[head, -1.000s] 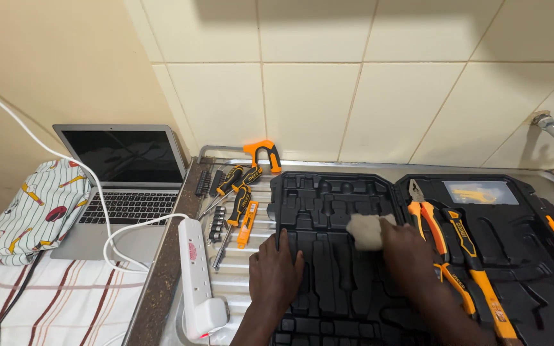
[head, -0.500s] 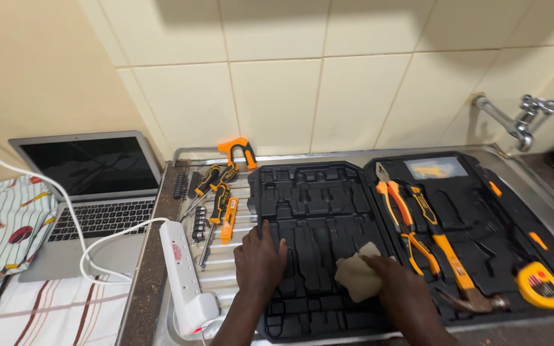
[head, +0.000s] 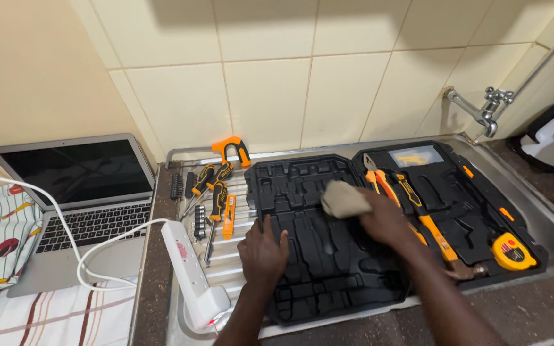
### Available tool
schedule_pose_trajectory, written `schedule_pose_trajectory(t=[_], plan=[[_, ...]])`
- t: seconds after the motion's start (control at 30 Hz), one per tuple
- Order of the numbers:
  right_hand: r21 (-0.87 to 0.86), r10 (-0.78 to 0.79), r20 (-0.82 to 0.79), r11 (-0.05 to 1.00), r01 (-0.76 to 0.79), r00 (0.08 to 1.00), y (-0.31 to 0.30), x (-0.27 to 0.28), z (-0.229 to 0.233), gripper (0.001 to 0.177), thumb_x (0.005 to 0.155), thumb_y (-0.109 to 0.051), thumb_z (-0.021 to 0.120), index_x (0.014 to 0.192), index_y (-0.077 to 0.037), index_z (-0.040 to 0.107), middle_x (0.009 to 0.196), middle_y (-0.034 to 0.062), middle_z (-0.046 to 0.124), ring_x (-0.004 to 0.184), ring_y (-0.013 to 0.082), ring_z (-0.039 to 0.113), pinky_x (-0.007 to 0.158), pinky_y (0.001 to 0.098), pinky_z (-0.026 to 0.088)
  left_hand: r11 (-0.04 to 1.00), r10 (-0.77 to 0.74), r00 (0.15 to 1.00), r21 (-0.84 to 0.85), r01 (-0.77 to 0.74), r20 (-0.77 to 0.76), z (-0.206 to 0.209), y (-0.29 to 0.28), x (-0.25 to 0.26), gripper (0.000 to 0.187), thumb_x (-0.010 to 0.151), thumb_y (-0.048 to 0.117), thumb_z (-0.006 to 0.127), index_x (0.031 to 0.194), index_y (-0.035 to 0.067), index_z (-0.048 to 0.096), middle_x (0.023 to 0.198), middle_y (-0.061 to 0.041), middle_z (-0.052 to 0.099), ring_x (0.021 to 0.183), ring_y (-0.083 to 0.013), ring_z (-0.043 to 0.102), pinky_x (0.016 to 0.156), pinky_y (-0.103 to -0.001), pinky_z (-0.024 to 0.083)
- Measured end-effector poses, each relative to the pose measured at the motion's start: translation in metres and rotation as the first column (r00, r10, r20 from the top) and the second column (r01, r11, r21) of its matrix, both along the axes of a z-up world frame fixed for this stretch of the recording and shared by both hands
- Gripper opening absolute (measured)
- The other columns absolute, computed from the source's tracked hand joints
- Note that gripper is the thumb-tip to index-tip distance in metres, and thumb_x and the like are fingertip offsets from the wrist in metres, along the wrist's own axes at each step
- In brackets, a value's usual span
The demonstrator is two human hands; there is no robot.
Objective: The person wipes the interior of an open black toolbox with a cloth. The toolbox contains several tools, including pliers, a hammer, and a tape measure. The person systematically cleans the empty slots and surfaces inside the case.
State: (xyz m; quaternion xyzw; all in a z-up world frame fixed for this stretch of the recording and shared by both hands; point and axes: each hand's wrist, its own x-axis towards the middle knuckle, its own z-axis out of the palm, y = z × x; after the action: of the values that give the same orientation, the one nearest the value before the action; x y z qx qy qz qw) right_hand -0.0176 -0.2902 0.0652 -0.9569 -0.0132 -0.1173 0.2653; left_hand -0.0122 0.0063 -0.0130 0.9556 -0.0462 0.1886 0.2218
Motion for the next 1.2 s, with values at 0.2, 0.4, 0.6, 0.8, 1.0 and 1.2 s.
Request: schedule_pose_trajectory(t=[0.2, 0.4, 0.6, 0.8, 1.0, 1.2], plan=[[-0.226, -0.066, -0.021, 0.972, 0.059, 0.998, 0.073, -0.011, -0.066, 0.063, 0.076, -0.004, 0.058, 0.139, -0.008, 0.061, 0.15, 0.0145, 0.056, 0.129, 0.0409, 0.056, 0.098, 0.0573, 0.05, 0.991, 0.058, 0.998, 0.121, -0.06, 0.019, 0.0, -0.003, -0.002, 0.062, 0.094, 0.056, 0.057, 0.142, 0.017, 0.056, 0.132, -0.01, 0.063, 0.111, -0.0304, 0.064, 0.084, -0.051, 0.051], [-0.232, -0.121, -0.07, 0.968, 0.101, 0.99, 0.093, -0.074, -0.035, 0.053, 0.091, 0.001, 0.057, 0.142, -0.013, 0.062, 0.134, 0.0199, 0.066, 0.118, 0.0431, 0.066, 0.09, 0.0555, 0.061, 0.992, 0.099, 0.995, 0.079, -0.101, 0.035, -0.001, -0.004, -0.003, 0.061, 0.091, 0.056, 0.058, 0.139, 0.019, 0.061, 0.131, -0.008, 0.065, 0.112, -0.0249, 0.068, 0.091, -0.046, 0.052], [-0.328, -0.098, 0.054, 0.938, 0.11, 0.994, 0.122, -0.142, -0.029, 0.087, 0.059, 0.026, 0.056, 0.138, -0.009, 0.059, 0.124, 0.0188, 0.071, 0.093, 0.0367, 0.071, 0.072, 0.0475, 0.061, 0.997, 0.03, 0.995, 0.074, -0.023, -0.091, 0.015, 0.002, -0.006, 0.063, 0.095, 0.055, 0.055, 0.146, 0.017, 0.054, 0.131, -0.012, 0.063, 0.114, -0.0315, 0.063, 0.088, -0.053, 0.049], [-0.207, -0.071, -0.091, 0.977, 0.051, 0.993, 0.128, -0.181, -0.015, 0.086, 0.058, 0.009, 0.073, 0.14, -0.014, 0.061, 0.136, 0.0155, 0.066, 0.127, 0.0368, 0.06, 0.114, 0.0489, 0.041, 0.998, 0.007, 0.994, 0.059, -0.001, -0.109, 0.023, 0.006, -0.01, 0.061, 0.097, 0.054, 0.054, 0.145, 0.017, 0.053, 0.131, -0.011, 0.063, 0.116, -0.0316, 0.062, 0.088, -0.053, 0.05], [0.258, 0.112, -0.183, 0.964, -0.062, 0.977, 0.133, -0.191, 0.047, 0.059, 0.07, -0.014, 0.052, 0.125, -0.022, 0.073, 0.119, -0.0022, 0.085, 0.106, 0.016, 0.077, 0.086, 0.0311, 0.055, 0.999, -0.021, 0.987, 0.039, 0.028, -0.157, 0.031, 0.008, -0.013, 0.06, 0.098, 0.052, 0.052, 0.146, 0.016, 0.05, 0.134, -0.013, 0.061, 0.119, -0.0339, 0.06, 0.09, -0.056, 0.049], [0.723, 0.193, -0.098, 0.688, -0.064, 0.976, 0.066, -0.188, 0.054, 0.026, 0.085, -0.011, 0.062, 0.091, 0.001, 0.084, 0.088, 0.0077, 0.083, 0.08, 0.017, 0.071, 0.063, 0.0358, 0.06, 0.999, -0.021, 0.985, 0.034, 0.027, -0.173, 0.029, 0.006, -0.01, 0.061, 0.098, 0.053, 0.052, 0.147, 0.017, 0.051, 0.134, -0.015, 0.06, 0.119, -0.0345, 0.059, 0.092, -0.056, 0.048]])
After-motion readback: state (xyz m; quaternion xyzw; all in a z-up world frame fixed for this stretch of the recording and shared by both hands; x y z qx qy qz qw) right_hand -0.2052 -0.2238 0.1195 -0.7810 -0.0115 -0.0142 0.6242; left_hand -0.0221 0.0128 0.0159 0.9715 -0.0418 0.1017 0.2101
